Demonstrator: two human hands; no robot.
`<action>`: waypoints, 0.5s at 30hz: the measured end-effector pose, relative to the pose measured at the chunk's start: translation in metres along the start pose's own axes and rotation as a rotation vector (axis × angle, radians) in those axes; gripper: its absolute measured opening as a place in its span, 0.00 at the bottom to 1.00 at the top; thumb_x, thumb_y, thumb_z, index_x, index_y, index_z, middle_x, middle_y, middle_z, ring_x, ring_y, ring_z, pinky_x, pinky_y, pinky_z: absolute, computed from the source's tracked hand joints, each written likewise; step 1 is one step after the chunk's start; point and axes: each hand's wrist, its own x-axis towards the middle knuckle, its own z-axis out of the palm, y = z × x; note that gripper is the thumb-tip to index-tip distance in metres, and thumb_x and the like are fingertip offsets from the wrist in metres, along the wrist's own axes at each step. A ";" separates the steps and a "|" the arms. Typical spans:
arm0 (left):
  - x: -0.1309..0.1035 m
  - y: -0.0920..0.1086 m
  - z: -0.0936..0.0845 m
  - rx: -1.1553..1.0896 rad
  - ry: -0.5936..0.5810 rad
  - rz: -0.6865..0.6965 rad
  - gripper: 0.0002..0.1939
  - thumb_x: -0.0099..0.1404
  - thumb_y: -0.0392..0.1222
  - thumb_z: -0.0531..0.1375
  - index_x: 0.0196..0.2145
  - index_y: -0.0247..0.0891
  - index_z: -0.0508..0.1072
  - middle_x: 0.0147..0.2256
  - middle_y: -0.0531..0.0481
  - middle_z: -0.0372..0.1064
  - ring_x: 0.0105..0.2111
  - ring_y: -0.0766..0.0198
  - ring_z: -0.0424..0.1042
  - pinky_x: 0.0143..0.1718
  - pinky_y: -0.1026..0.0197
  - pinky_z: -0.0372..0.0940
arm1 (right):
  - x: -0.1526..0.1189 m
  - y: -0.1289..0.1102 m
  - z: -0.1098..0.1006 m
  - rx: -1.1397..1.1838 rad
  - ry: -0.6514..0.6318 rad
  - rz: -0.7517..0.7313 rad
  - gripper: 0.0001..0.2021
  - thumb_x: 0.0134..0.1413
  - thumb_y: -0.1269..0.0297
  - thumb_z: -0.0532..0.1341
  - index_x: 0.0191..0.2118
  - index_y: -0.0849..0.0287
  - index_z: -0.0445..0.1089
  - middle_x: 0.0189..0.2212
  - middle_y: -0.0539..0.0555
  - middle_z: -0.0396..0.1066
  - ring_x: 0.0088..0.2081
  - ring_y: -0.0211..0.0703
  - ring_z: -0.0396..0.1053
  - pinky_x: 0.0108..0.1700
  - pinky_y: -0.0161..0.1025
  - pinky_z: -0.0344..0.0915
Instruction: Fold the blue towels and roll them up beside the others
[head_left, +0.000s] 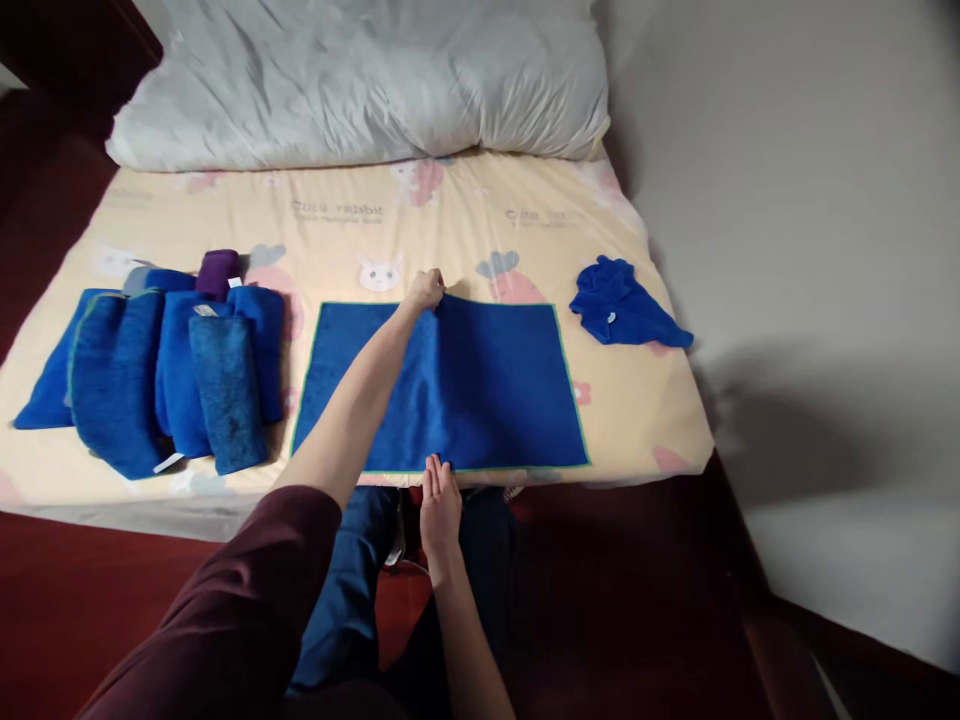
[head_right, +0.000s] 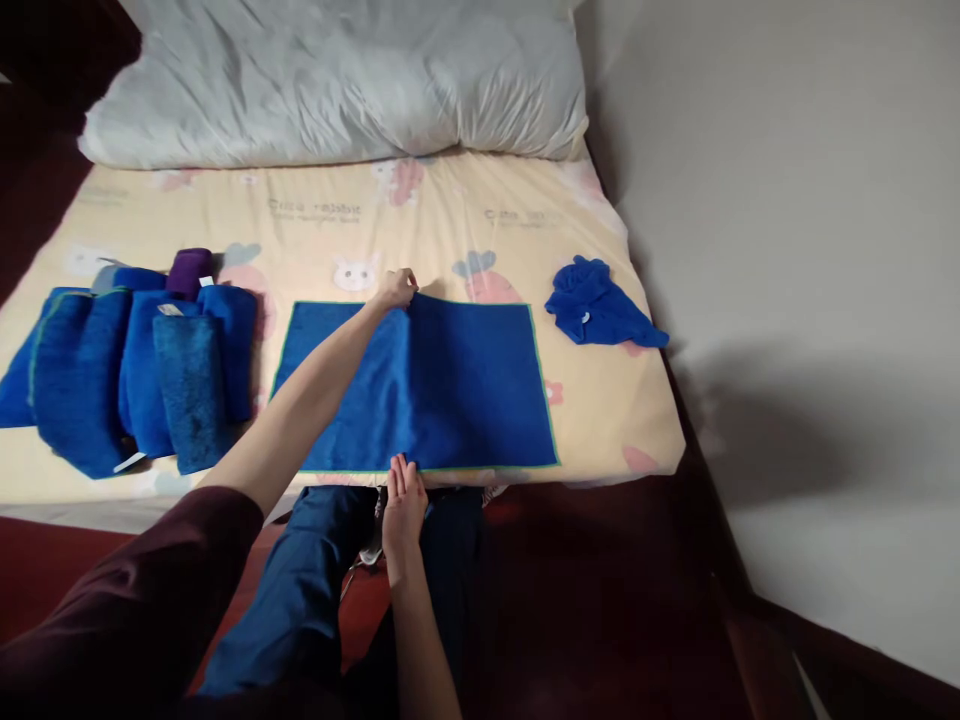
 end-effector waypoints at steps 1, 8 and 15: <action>-0.005 0.002 -0.004 -0.033 0.003 -0.005 0.18 0.73 0.35 0.53 0.57 0.28 0.71 0.42 0.36 0.74 0.33 0.59 0.77 0.41 0.58 0.72 | 0.000 -0.002 0.002 -0.011 0.041 -0.019 0.19 0.61 0.47 0.62 0.51 0.52 0.75 0.59 0.59 0.74 0.68 0.48 0.65 0.67 0.49 0.68; -0.063 0.028 -0.068 -0.281 0.070 -0.018 0.15 0.73 0.35 0.56 0.54 0.31 0.74 0.33 0.43 0.76 0.30 0.60 0.76 0.40 0.58 0.72 | -0.030 -0.019 0.004 -0.056 0.325 -0.201 0.18 0.55 0.43 0.66 0.30 0.52 0.67 0.26 0.49 0.67 0.33 0.42 0.71 0.40 0.38 0.73; -0.152 0.036 -0.144 -0.490 0.180 0.050 0.10 0.73 0.34 0.56 0.49 0.30 0.73 0.28 0.48 0.74 0.25 0.64 0.75 0.36 0.60 0.74 | -0.066 -0.080 -0.016 -0.311 0.403 -0.542 0.24 0.59 0.37 0.61 0.35 0.56 0.72 0.27 0.51 0.73 0.34 0.43 0.71 0.38 0.38 0.70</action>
